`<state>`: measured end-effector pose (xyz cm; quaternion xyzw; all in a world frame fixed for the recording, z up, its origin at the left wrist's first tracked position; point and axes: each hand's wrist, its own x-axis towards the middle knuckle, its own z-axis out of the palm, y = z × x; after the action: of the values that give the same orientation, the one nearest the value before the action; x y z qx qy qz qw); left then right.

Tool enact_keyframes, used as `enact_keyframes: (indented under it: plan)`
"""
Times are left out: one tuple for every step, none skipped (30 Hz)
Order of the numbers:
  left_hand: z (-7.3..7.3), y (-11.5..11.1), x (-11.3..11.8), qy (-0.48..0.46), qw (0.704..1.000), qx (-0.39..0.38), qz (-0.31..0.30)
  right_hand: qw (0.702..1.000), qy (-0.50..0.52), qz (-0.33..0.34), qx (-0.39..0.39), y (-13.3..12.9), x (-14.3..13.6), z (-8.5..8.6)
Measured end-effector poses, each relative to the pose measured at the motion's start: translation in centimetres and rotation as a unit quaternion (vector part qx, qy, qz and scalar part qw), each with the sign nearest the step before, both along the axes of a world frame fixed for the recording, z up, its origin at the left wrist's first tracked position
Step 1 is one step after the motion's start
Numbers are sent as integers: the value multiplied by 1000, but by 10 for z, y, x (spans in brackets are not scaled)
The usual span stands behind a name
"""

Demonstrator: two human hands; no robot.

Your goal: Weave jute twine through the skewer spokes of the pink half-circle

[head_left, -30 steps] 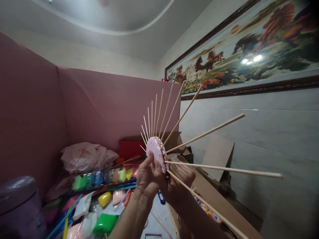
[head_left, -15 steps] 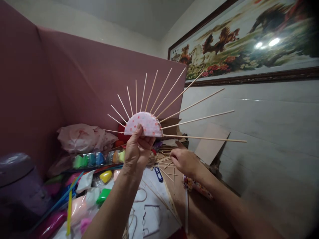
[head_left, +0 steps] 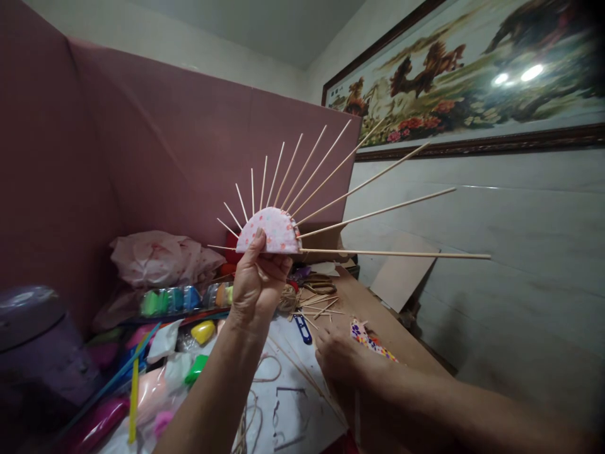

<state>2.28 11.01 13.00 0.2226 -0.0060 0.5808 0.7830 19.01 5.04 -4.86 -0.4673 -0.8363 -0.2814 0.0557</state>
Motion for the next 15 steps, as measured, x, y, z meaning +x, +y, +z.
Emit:
enact_keyframes:
  plan:
    - [0, 0, 0, 3, 1000, -1, -1, 999, -40, 15, -13, 0, 0, 1]
    - [0, 0, 0, 4, 1000, -1, -1, 996, -81, 25, -22, 0, 0, 4]
    - [0, 0, 0, 6, 1000, -1, -2, 992, -116, 24, -40, -1, -1, 7]
    - [-1, 0, 0, 7, 1000, 0, -3, 988, -144, 16, -52, -2, -2, 10]
    - [-2, 0, 0, 7, 1000, 1, -3, 984, -170, 3, -61, -4, -3, 13]
    - [-2, -1, 0, 7, 1000, 1, -3, 979, -191, -11, -66, -6, -5, 16]
    - [-2, -1, 1, 8, 1000, 0, -2, 976, -206, -24, -63, -8, -7, 18]
    - [-2, -1, 1, 11, 1000, -1, -1, 975, -214, -31, -57, -10, -9, 19]
    - [-3, -1, 2, 13, 1000, -2, 1, 974, -219, -33, -52, -12, -10, 19]
    - [-3, -2, 2, 15, 1000, -3, 2, 974, -221, -31, -46, -14, -11, 19]
    - [-3, -2, 3, 17, 1000, -4, 3, 974, -221, -26, -40, -14, -11, 18]
    - [-2, -3, 3, 19, 1000, -5, 2, 975, -219, -20, -32, -14, -11, 16]
    - [-2, -3, 3, 20, 1000, -4, 0, 976, -217, -14, -22, -13, -10, 15]
    - [-2, -4, 4, 21, 1000, -3, -4, 977, -214, -8, -13, -12, -10, 14]
    - [-2, -4, 4, 21, 1000, -3, -6, 978, -210, -3, -4, -11, -9, 14]
